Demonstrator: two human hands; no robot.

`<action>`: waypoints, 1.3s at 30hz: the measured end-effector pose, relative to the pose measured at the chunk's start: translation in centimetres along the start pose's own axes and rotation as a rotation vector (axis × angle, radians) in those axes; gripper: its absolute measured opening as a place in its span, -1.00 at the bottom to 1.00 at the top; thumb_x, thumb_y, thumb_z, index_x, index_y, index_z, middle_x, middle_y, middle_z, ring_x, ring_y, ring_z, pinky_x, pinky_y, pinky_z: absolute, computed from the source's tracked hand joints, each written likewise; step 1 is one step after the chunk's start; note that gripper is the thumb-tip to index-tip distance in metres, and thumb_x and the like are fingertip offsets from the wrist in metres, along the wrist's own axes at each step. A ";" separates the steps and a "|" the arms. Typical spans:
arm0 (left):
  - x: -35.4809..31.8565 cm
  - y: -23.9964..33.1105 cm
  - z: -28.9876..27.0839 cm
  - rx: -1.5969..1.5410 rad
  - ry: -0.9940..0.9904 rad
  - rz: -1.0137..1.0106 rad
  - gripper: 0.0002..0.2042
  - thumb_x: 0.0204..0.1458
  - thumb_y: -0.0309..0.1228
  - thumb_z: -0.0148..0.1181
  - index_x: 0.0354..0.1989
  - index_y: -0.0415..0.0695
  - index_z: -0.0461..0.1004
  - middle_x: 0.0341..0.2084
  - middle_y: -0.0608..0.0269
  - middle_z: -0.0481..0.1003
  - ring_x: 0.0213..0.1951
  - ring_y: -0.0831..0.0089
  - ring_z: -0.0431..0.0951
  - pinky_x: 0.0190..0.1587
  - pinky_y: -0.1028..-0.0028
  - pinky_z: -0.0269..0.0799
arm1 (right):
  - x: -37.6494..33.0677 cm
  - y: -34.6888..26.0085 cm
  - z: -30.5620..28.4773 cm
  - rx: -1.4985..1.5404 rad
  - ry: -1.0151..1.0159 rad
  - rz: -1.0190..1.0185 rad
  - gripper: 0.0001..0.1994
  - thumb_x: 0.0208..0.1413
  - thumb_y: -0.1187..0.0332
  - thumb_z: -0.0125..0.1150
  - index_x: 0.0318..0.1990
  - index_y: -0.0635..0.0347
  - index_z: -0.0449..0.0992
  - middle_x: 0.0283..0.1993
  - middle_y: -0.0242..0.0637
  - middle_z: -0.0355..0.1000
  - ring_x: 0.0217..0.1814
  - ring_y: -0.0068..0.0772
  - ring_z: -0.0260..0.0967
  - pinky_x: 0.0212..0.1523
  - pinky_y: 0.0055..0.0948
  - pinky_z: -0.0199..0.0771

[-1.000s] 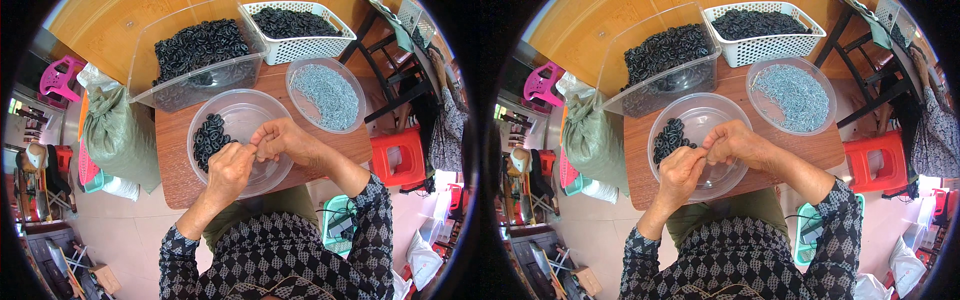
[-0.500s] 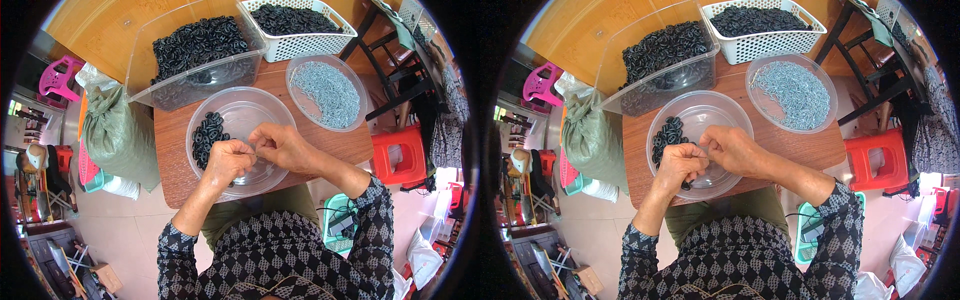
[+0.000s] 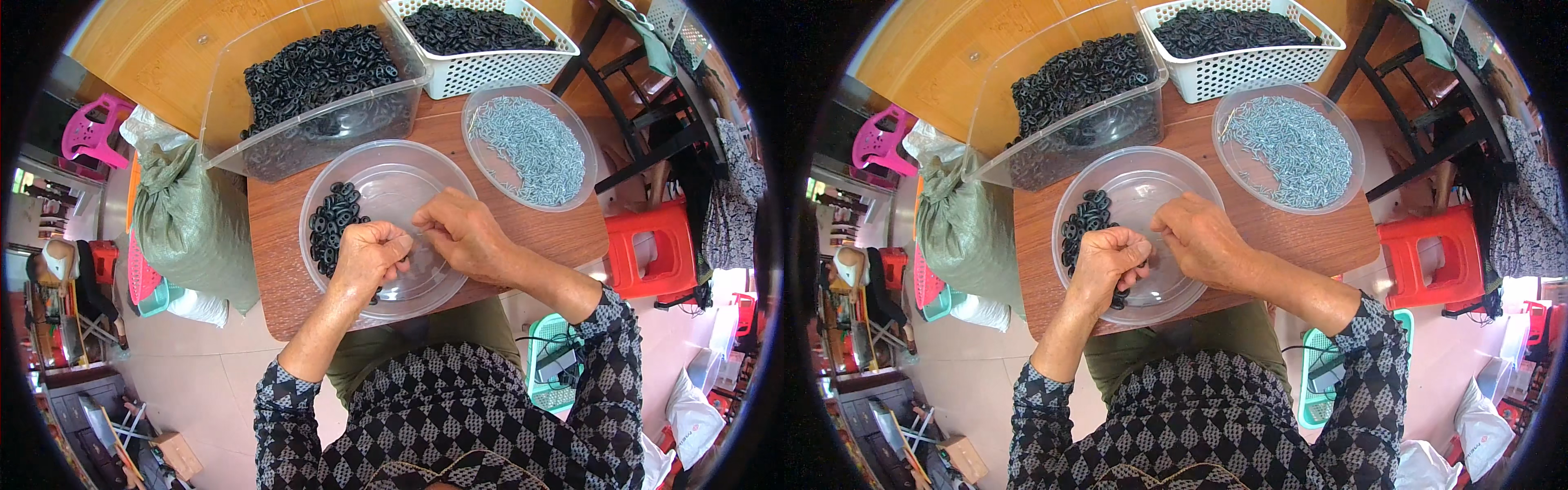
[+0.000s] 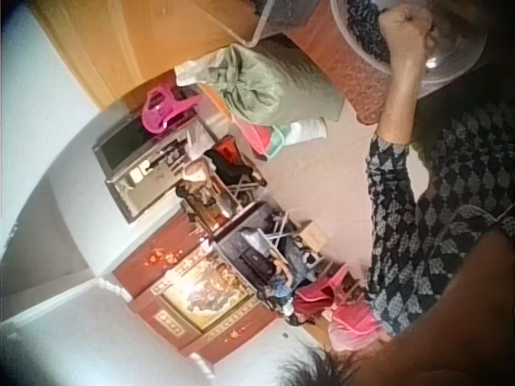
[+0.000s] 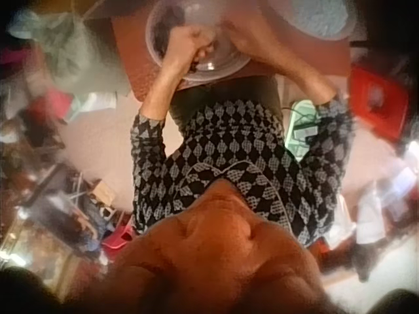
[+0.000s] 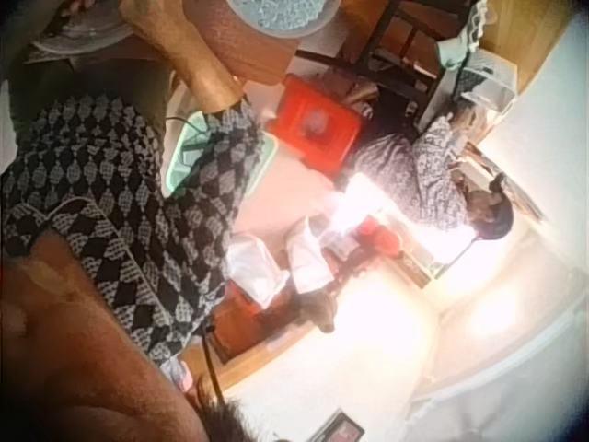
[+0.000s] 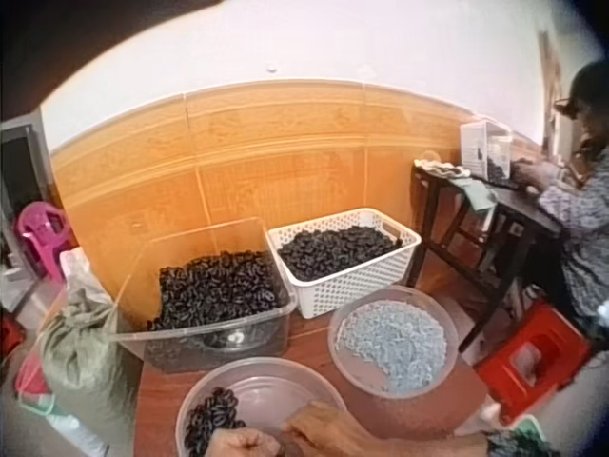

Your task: The person assembles small black plastic hair clips by inserting metal pins into them. They pick up a clip, insert a pin, and place the finished item into a clear bowl. The person occasionally transfers larger batches of clips between containers.

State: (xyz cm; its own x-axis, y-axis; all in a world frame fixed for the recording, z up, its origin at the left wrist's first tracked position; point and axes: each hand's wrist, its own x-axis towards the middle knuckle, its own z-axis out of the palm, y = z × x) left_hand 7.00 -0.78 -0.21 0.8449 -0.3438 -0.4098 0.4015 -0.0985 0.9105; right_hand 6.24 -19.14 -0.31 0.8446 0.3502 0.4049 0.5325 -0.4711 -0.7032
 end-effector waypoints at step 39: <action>-2.8 -0.2 -0.7 -0.334 -0.057 0.025 -0.88 -0.02 -0.56 0.18 -0.33 -0.36 0.48 -0.57 0.10 0.50 -0.64 0.54 0.43 -0.63 0.63 0.29 | -0.4 -2.0 0.3 0.116 0.023 -0.176 -0.94 -0.14 0.55 0.18 -0.50 0.28 0.42 -0.48 -0.21 0.33 -0.47 -0.23 0.28 -0.49 -0.40 0.28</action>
State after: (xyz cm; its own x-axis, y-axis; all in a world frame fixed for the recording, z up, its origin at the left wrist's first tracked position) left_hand 4.86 0.85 0.74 0.8387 -0.3944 -0.3755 0.4825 0.2185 0.8482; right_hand 4.79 -18.14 0.75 0.7411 0.3999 0.5393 0.6628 -0.3075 -0.6827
